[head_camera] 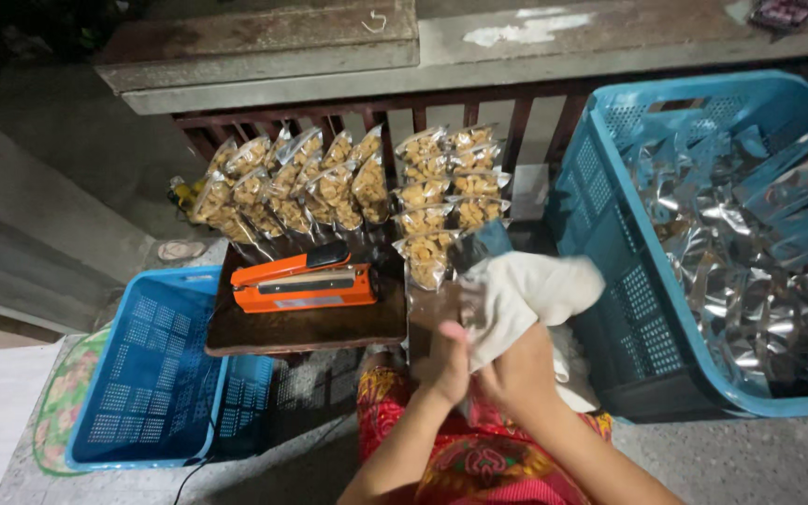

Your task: The person sits on the floor and repeatedly wipes sealed transparent snack packages with a white cloth. They pick up each package from a blue basket, wipe the surface, and place it on a wooden table next to other finished packages.

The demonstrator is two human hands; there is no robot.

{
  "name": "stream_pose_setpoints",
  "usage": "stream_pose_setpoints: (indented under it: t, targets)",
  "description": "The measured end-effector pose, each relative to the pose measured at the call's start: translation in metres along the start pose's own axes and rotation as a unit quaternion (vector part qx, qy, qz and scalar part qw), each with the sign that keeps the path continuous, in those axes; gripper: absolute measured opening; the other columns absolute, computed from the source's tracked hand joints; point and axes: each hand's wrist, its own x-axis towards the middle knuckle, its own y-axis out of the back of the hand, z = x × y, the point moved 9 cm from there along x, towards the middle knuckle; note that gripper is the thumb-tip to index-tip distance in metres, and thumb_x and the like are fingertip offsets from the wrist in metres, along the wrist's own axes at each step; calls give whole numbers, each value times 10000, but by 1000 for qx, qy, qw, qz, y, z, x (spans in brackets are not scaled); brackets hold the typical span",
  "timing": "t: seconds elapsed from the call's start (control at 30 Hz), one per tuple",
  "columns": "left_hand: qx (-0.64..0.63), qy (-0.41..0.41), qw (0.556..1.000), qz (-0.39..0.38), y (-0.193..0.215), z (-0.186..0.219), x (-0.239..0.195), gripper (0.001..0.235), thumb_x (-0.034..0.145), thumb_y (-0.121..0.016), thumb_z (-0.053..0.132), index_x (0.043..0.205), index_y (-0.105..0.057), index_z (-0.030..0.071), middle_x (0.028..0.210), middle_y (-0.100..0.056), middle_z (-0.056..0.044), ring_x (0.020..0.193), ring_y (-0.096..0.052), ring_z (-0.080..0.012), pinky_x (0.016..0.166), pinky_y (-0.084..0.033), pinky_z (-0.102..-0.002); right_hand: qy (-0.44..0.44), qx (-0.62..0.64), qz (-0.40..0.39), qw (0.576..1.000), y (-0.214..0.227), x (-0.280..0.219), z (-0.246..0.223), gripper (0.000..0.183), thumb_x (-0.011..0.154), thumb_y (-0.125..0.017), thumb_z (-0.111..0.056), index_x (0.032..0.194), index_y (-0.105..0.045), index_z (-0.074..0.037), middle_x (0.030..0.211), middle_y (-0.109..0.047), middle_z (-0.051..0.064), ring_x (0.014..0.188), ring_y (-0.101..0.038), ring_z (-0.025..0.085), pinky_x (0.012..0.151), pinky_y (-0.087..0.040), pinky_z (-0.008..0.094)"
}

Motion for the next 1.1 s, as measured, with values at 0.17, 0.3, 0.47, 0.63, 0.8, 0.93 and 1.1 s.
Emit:
stream_pose_setpoints:
  t: [0.17,0.3,0.47,0.63,0.8,0.93,1.1]
  targets:
    - [128,-57,989,49,-21,16,-15,944,936,-513,774,1429,-450,-29,1113,-623,-61,999,-609,-157,884,-513,-305,-252,213,-40,943,-7,26,69,454,1010,-538,-269,1362,-577,13,1253,-649,285,1156,-586,488,981,-480,468]
    - [67,3,996,51,-20,-23,-19,930,884,-579,755,1363,-506,-39,919,-624,-57,785,-603,-159,707,-510,-303,-505,353,-2,788,-29,-12,96,510,1008,-505,-291,1431,-569,-14,1292,-616,275,1119,-585,612,755,-505,586]
    - [-7,-75,990,123,-6,-21,-10,907,953,-575,719,1438,-353,-14,1324,-525,-96,1214,-535,-192,1053,-456,-354,-35,42,47,997,8,7,15,447,991,-573,-293,1349,-576,-25,1357,-620,270,1270,-619,461,1074,-490,455]
    - [24,-87,993,73,-17,4,-7,958,988,-480,757,1522,-391,-34,1414,-559,-152,1303,-572,-242,1099,-476,-387,52,68,32,996,8,14,20,521,954,-664,-371,1306,-587,6,1317,-622,265,1264,-608,457,1082,-470,473]
    - [-50,-77,989,115,-16,-8,-8,951,914,-564,716,1523,-224,69,1457,-462,-131,1319,-513,-229,1110,-433,-390,-325,243,-48,912,-34,-21,87,706,755,-842,-340,1337,-595,-27,1101,-734,263,1016,-723,479,921,-569,504]
    - [-35,-9,988,152,10,-26,1,702,1000,-537,633,1245,-589,-22,1235,-620,-134,1129,-616,-210,1001,-502,-387,-3,1,21,1000,-14,-24,26,390,875,-685,-286,1208,-644,-89,1256,-666,200,1217,-600,438,1080,-452,488]
    - [-28,-22,985,171,36,-30,20,579,1017,-529,573,1151,-592,14,1060,-613,-59,972,-588,-150,881,-496,-329,-40,83,24,995,-11,-9,28,566,840,-715,-337,1264,-595,18,1280,-629,257,1189,-585,466,1031,-440,486]
